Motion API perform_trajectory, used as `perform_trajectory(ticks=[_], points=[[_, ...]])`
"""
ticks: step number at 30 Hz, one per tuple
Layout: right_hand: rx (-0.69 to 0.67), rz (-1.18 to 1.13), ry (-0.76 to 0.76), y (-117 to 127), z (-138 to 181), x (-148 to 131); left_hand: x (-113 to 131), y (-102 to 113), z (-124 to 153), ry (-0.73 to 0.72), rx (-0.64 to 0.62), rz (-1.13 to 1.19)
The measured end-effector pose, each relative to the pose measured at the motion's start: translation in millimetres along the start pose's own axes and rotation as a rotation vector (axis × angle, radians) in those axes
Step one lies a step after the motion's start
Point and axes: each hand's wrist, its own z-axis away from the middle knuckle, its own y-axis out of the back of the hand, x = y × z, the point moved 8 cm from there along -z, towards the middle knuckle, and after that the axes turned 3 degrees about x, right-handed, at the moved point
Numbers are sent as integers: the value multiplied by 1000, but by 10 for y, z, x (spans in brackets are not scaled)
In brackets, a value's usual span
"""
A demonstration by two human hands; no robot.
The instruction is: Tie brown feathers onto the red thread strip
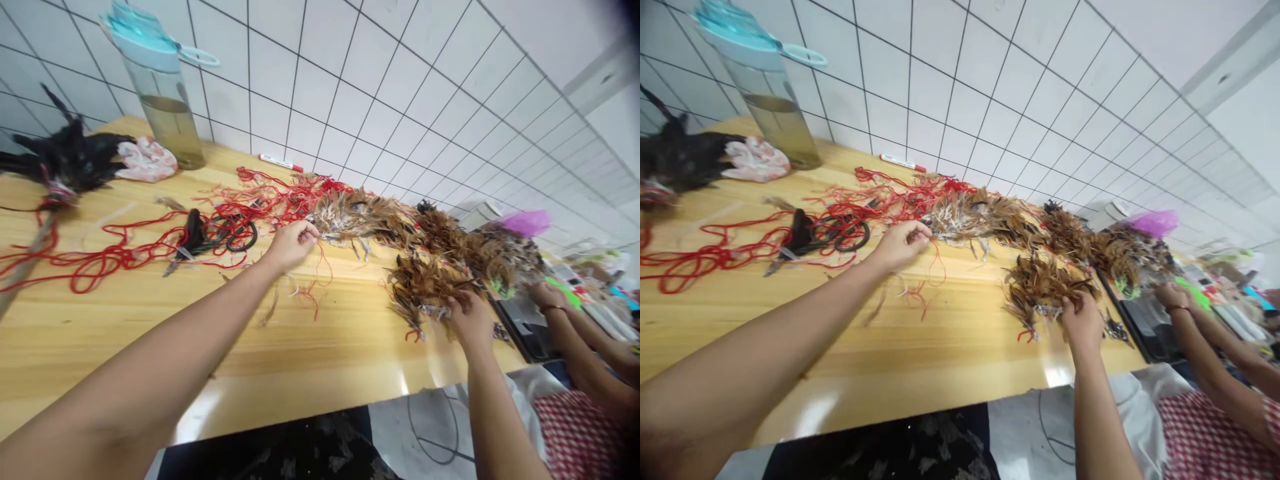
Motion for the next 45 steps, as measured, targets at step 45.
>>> perform_trajectory(ticks=[45], points=[[-302,-933,590,-1175,-62,-2787,-83,-406,-513,303,62,434]])
